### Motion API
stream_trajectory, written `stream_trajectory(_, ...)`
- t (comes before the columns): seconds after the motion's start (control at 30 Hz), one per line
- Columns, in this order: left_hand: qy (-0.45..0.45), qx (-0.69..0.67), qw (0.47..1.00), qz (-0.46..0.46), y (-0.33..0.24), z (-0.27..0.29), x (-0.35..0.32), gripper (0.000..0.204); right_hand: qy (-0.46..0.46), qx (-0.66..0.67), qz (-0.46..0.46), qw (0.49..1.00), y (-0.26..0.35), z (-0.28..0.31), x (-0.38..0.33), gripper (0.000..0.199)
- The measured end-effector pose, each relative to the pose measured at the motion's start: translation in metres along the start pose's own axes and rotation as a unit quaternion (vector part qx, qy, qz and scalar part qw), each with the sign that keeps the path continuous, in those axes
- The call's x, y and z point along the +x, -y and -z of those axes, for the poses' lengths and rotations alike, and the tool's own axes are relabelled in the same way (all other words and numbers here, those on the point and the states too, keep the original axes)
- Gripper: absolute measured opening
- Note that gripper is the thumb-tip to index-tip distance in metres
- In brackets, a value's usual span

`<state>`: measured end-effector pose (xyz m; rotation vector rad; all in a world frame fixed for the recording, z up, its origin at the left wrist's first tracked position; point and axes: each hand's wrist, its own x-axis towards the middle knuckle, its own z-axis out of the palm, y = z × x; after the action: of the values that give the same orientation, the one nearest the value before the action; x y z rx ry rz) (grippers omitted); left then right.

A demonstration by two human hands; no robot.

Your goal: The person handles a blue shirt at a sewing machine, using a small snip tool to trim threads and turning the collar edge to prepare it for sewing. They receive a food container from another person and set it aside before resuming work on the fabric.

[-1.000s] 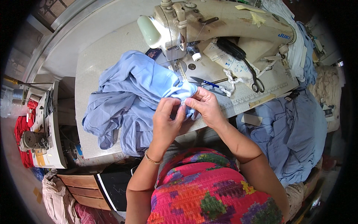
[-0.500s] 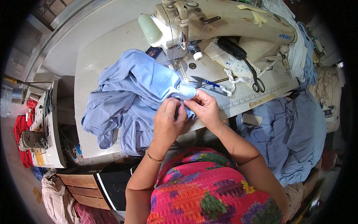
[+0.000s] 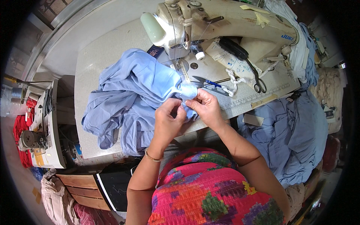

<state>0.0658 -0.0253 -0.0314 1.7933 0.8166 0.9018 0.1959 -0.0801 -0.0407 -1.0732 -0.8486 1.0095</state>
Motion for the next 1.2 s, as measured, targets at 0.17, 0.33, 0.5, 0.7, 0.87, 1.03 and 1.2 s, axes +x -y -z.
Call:
stream_trajectory(0.17,0.05,-0.087,0.992,0.08,0.006,0.003,0.0,0.007,0.023,0.002,-0.011,1.0,0.007,0.001,0.001,0.015)
stream_trajectory(0.33,0.058,-0.048,0.996,0.055,-0.001,0.007,0.002,0.004,0.03,-0.021,-0.021,0.999,0.008,0.001,0.0,0.017)
stream_trajectory(0.5,0.051,0.058,0.995,-0.061,-0.015,0.011,0.008,0.004,0.048,-0.029,-0.016,0.998,0.008,0.001,-0.002,0.021)
stream_trajectory(0.7,0.044,-0.103,0.994,-0.007,-0.002,0.009,0.003,0.005,0.063,0.067,-0.047,0.995,0.01,-0.003,0.003,0.024)
stream_trajectory(0.87,0.05,-0.162,0.985,0.011,-0.006,0.01,0.003,0.005,0.072,0.182,-0.126,0.972,0.002,0.0,0.009,0.023)
stream_trajectory(1.03,0.062,-0.19,0.979,-0.025,0.005,0.012,0.006,0.005,0.101,0.114,-0.208,0.966,-0.003,0.002,0.019,0.019)
stream_trajectory(1.2,0.057,-0.237,0.968,0.061,0.011,0.013,0.003,0.004,0.15,0.001,-0.225,0.963,0.013,0.002,0.031,0.016)
